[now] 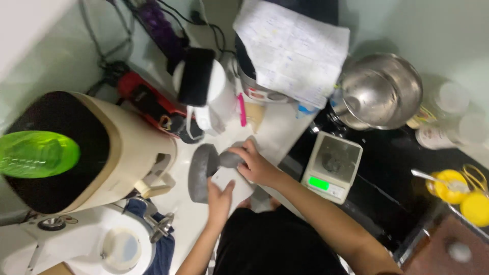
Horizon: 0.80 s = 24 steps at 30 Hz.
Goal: Weighing and rolling dough into small balls for baking.
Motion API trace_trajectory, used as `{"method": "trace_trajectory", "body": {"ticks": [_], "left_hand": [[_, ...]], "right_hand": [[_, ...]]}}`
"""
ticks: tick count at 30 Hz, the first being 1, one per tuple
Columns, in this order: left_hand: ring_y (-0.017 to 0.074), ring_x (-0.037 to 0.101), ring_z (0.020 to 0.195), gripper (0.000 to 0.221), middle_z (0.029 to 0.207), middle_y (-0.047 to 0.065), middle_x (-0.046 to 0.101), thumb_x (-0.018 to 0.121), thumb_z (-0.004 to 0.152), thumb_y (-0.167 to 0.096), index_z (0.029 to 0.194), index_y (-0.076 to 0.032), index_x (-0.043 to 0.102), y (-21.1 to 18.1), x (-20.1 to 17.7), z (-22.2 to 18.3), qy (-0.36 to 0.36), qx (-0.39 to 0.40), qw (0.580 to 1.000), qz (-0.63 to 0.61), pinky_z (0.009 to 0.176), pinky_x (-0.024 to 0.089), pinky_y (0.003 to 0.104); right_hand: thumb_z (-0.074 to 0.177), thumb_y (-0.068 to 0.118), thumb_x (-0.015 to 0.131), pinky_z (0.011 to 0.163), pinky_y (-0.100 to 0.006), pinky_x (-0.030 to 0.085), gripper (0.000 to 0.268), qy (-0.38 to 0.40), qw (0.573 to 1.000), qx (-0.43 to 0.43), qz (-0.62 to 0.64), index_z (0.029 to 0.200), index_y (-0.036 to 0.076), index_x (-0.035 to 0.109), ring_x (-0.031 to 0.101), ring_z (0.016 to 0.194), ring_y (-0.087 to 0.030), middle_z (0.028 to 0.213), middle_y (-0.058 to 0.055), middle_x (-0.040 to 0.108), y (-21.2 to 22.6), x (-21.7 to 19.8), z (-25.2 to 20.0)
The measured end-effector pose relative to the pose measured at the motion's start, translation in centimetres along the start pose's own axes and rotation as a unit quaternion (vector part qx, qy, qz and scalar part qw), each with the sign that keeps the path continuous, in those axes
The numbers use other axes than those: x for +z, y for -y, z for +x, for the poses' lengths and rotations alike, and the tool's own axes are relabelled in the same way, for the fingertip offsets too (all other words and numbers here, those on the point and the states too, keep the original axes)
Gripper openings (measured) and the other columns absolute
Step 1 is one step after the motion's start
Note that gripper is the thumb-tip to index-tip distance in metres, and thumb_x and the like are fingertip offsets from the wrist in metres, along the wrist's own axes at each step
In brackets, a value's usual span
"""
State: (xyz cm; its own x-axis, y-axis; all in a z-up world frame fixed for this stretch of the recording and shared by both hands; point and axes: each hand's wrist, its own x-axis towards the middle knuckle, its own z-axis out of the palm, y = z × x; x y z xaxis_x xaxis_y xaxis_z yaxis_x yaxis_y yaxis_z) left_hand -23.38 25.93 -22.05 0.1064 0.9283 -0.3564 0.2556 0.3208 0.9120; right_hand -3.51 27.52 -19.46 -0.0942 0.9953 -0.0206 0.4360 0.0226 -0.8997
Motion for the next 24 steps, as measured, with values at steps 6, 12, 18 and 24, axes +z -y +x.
{"method": "trace_trajectory", "body": {"ticks": [6,12,18,24], "left_hand": [[0.0279,0.073,0.085,0.039,0.094,0.019,0.073,0.068,0.09,-0.016,0.118,0.006,0.052,-4.8,-2.1,-5.3,-0.05,0.011,0.988,0.147,0.079,0.055,0.039],[0.0368,0.065,0.053,0.035,0.062,0.024,0.064,0.064,0.097,-0.025,0.114,0.005,0.057,-8.1,1.5,-1.2,0.075,0.057,0.968,0.233,0.055,0.05,0.047],[0.0487,0.068,0.068,0.038,0.071,0.029,0.067,0.059,0.098,-0.025,0.115,0.008,0.053,-7.5,1.9,1.3,0.083,0.157,0.917,0.358,0.058,0.053,0.054],[0.05,0.068,0.07,0.036,0.074,0.03,0.068,0.058,0.096,-0.023,0.118,0.005,0.05,-6.9,4.7,0.4,0.16,0.148,0.868,0.446,0.062,0.054,0.057]], "right_hand": [[0.081,-0.009,0.062,0.09,-0.034,0.057,0.08,-0.087,0.987,-0.001,0.136,0.153,0.003,0.028,0.05,0.127,-0.029,0.15,-0.022,0.033,-1.9,1.4,-3.5],[0.084,-0.001,0.076,0.083,-0.035,0.058,0.032,-0.173,0.972,0.095,0.13,0.113,0.001,0.062,0.07,0.094,-0.025,0.106,-0.015,0.068,-5.0,3.1,-4.1],[0.08,0.012,0.08,0.073,-0.037,0.055,0.02,-0.187,0.971,0.146,0.033,0.095,0.003,0.071,0.069,0.08,-0.027,0.087,-0.012,0.068,-5.2,1.5,-5.2],[0.081,0.014,0.078,0.071,-0.044,0.052,0.015,-0.212,0.974,0.064,-0.049,0.092,0.005,0.074,0.065,0.082,-0.034,0.086,-0.014,0.064,-6.3,2.2,-5.8]]}}
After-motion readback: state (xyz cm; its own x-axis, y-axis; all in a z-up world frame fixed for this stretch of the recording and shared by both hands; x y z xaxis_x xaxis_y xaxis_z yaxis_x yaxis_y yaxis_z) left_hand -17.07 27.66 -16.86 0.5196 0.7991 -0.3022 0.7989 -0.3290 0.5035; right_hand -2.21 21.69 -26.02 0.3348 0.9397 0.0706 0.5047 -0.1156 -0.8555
